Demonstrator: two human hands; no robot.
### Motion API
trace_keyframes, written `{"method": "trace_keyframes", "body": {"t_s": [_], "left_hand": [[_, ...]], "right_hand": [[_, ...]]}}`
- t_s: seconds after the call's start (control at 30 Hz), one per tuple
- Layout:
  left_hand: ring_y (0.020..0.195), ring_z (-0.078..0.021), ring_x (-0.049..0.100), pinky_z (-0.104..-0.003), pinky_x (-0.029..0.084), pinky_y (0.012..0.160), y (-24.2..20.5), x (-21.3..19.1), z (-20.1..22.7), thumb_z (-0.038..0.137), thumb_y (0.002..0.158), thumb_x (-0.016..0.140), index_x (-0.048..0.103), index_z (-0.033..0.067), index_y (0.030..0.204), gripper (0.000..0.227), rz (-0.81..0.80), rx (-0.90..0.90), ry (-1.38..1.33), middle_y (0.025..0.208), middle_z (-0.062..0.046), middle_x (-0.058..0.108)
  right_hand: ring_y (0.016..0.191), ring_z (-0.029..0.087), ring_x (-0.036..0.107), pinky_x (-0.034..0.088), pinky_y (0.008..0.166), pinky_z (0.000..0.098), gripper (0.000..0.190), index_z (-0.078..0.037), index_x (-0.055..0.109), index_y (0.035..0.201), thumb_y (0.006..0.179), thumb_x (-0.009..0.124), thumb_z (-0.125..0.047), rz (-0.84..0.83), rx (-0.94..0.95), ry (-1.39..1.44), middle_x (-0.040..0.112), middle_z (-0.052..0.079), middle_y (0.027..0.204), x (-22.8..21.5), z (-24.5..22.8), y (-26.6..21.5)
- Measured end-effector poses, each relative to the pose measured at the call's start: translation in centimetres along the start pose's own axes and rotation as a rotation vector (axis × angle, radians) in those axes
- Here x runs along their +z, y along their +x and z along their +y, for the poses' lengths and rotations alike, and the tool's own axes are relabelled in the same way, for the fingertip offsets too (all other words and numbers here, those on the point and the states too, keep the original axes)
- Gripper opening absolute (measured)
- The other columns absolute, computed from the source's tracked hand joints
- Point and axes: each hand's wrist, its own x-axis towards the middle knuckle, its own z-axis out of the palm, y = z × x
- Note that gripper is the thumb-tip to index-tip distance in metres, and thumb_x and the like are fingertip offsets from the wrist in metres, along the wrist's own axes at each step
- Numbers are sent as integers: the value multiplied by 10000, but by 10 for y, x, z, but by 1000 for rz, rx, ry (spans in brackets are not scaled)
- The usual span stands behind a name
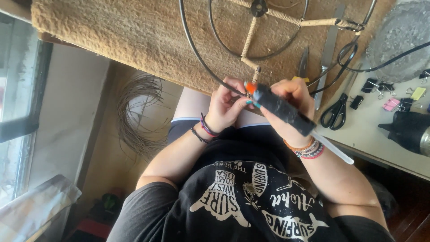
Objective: Wrapping a metal lampshade frame with twine, securing it with hot glue, and trimming with scissors.
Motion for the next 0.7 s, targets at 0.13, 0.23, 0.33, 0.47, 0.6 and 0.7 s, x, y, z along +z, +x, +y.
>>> {"method": "trace_keyframes", "body": {"t_s": [0.13,0.23,0.33,0.47,0.6,0.7], "left_hand": [[719,-140,748,-243,580,722,-1,2,-3,128,975,720,552,32,1080,220,13,-3,-41,764,-112,753],[690,-116,743,-219,568,709,1,2,0,139,989,706,558,40,1076,198,2,29,-11,730,-83,750],[686,-93,722,-212,559,709,3,1,3,147,989,704,565,41,1073,194,-3,29,38,717,-76,745],[701,-80,694,-224,560,721,4,0,3,154,973,728,578,42,1072,212,-8,29,31,720,-83,740],[653,-159,753,-235,580,681,5,-4,-2,123,969,724,567,23,1043,200,-47,40,-19,758,-143,761],[646,-146,747,-225,571,666,7,-6,-3,128,960,734,576,24,1037,204,-63,48,-8,764,-141,765]], "right_hand": [[860,336,672,592,821,429,714,38,561,823,783,748,-650,-107,70,256,637,209,846,-5,28,-23],[671,307,618,549,653,393,382,13,570,748,923,802,-235,-110,-290,35,708,181,781,6,11,-3],[623,280,604,549,636,414,308,-24,593,710,933,788,-106,-134,-490,-80,715,149,734,9,12,4],[659,270,632,551,668,413,268,-22,581,756,965,732,-99,-155,-521,-66,748,177,828,5,11,3],[942,367,683,482,914,439,276,49,605,669,826,764,-115,-614,173,15,800,151,1053,-40,-14,18],[881,159,617,458,855,296,281,-43,596,756,930,725,-222,-325,254,291,764,132,917,-50,-9,9]]}}
